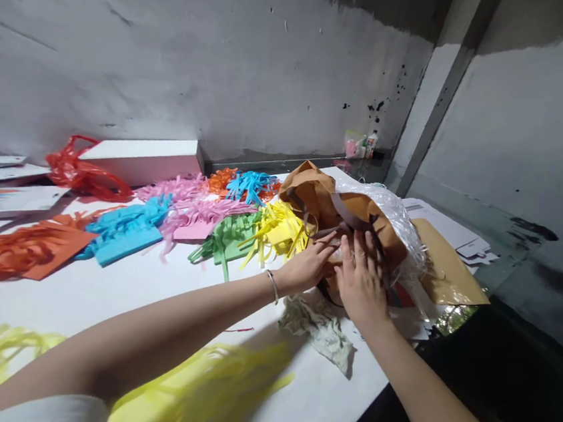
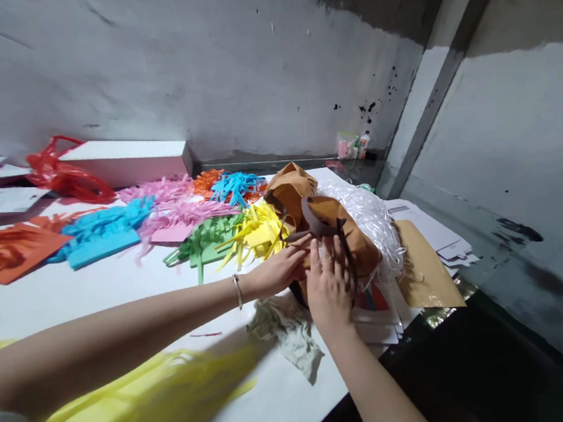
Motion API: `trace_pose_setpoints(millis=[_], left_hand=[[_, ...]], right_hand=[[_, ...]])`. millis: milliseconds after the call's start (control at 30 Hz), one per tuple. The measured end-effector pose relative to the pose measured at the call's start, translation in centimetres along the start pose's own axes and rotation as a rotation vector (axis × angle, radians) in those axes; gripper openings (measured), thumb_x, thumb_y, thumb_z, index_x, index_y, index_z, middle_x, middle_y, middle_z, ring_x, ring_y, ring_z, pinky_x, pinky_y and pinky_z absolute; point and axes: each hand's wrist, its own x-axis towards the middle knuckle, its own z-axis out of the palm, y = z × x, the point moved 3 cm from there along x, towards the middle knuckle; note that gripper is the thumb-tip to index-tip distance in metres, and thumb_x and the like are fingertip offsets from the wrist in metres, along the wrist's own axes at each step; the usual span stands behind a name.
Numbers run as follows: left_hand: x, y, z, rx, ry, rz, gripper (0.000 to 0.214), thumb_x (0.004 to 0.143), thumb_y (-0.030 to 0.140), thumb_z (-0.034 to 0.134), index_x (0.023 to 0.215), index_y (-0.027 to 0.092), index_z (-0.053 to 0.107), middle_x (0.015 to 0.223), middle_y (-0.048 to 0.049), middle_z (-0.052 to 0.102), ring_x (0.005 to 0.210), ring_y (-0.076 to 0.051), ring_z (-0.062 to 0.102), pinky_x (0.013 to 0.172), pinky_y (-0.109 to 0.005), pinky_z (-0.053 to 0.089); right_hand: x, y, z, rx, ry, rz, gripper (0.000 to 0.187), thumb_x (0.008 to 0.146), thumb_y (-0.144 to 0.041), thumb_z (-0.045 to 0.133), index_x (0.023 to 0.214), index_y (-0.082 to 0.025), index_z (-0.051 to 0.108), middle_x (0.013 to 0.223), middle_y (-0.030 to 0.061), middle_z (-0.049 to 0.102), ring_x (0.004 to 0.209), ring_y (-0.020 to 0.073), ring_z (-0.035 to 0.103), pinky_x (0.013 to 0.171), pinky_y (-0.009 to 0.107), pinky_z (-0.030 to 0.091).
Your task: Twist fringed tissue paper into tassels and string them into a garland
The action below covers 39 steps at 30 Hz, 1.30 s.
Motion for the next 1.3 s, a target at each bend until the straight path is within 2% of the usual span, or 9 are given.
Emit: trace_pose_setpoints(millis=[200,400,533,667,800,967,1067,1167,1300], left_hand=[[2.0,-0.1,-1.7,0.016,0.127,-0.017,0.051,0.09,0.014,0.054,0.14,0.015,0.042,0.142,-0.0209,0.048,0.138,-0.028,0.043,0.112,-0.046,0.042],[2.8,1.6,-6.5,0.115,0.428,0.089,0.051,0.097,0.025,0.042,0.147,0.017,0.033,0.154,-0.0184,0.034,0.148,-0.03,0.023,0.119,-0.054,0.025],[6.7,2.3,-9.3,0.09,0.214,0.175,0.048,0.098,0.032,0.039,0.144,0.018,0.043,0.152,-0.0122,0.042,0.144,-0.029,0.032,0.117,-0.048,0.026],[11.2,1.7,-10.6,0.005,-0.141,-0.003,0.049,0.101,0.041,0.032,0.115,0.011,0.068,0.112,-0.0102,0.069,0.109,-0.025,0.06,0.098,-0.034,0.042],[13.0,0.2,-10.6,-0.033,-0.393,-0.126,0.044,0.09,0.049,0.054,0.078,0.012,0.074,0.067,-0.0028,0.065,0.067,-0.017,0.057,0.071,-0.027,0.043],[12.1,-1.8,-10.4,-0.097,-0.557,-0.166,0.024,0.064,0.032,0.08,0.057,0.012,0.068,0.047,0.0016,0.055,0.055,-0.014,0.048,0.062,-0.026,0.04],[11.9,-2.5,-10.8,-0.146,-0.441,-0.185,0.022,0.078,0.033,0.068,0.078,0.012,0.073,0.062,-0.0009,0.064,0.063,-0.015,0.055,0.065,-0.025,0.042],[12.4,-2.7,-11.0,-0.125,-0.23,-0.208,0.034,0.09,0.04,0.055,0.093,0.01,0.071,0.074,-0.0032,0.066,0.068,-0.015,0.057,0.065,-0.025,0.042],[12.7,-1.4,-9.7,-0.013,-0.005,-0.2,0.03,0.091,0.037,0.057,0.097,0.009,0.067,0.085,-0.0074,0.067,0.078,-0.02,0.061,0.073,-0.03,0.046]], right_hand=[[-1.1,0.9,0.1,-0.026,0.034,-0.08,0.041,0.096,-0.011,0.044,0.136,-0.014,0.055,0.148,0.019,0.046,0.143,0.0332,0.036,0.113,0.052,0.034],[-0.4,2.2,-1.2,-0.013,0.106,-0.085,0.044,0.096,-0.017,0.049,0.141,-0.017,0.05,0.146,0.0178,0.048,0.14,0.0332,0.04,0.117,0.053,0.03],[1.4,4.1,-2.7,0.217,0.18,0.102,0.05,0.094,-0.038,0.056,0.138,-0.014,0.049,0.144,0.0218,0.048,0.141,0.0365,0.037,0.114,0.059,0.03],[2.9,6.9,-2.7,0.682,0.129,0.422,0.063,0.086,-0.054,0.061,0.134,-0.014,0.051,0.136,0.0204,0.055,0.126,0.0325,0.054,0.108,0.051,0.042],[3.3,9.3,-1.2,0.851,0.011,0.531,0.059,0.091,-0.059,0.048,0.133,-0.019,0.049,0.116,0.0122,0.067,0.084,0.0212,0.072,0.072,0.036,0.061],[2.4,12.4,1.1,0.886,-0.002,0.611,0.061,0.087,-0.063,0.047,0.126,-0.017,0.047,0.081,0.0023,0.068,0.046,0.0149,0.064,0.04,0.026,0.052],[1.3,12.8,1.0,0.78,0.097,0.591,0.057,0.091,-0.061,0.043,0.122,-0.013,0.045,0.071,0.0012,0.064,0.04,0.0148,0.058,0.037,0.027,0.049],[0.2,10.4,-0.5,0.621,0.179,0.459,0.045,0.1,-0.047,0.032,0.126,-0.012,0.044,0.089,0.0117,0.068,0.063,0.0198,0.069,0.059,0.036,0.058],[0.2,3.5,-1.6,0.443,-0.076,0.042,0.023,0.095,-0.027,0.05,0.111,-0.018,0.063,0.109,0.0129,0.069,0.111,0.0234,0.065,0.101,0.039,0.049]])
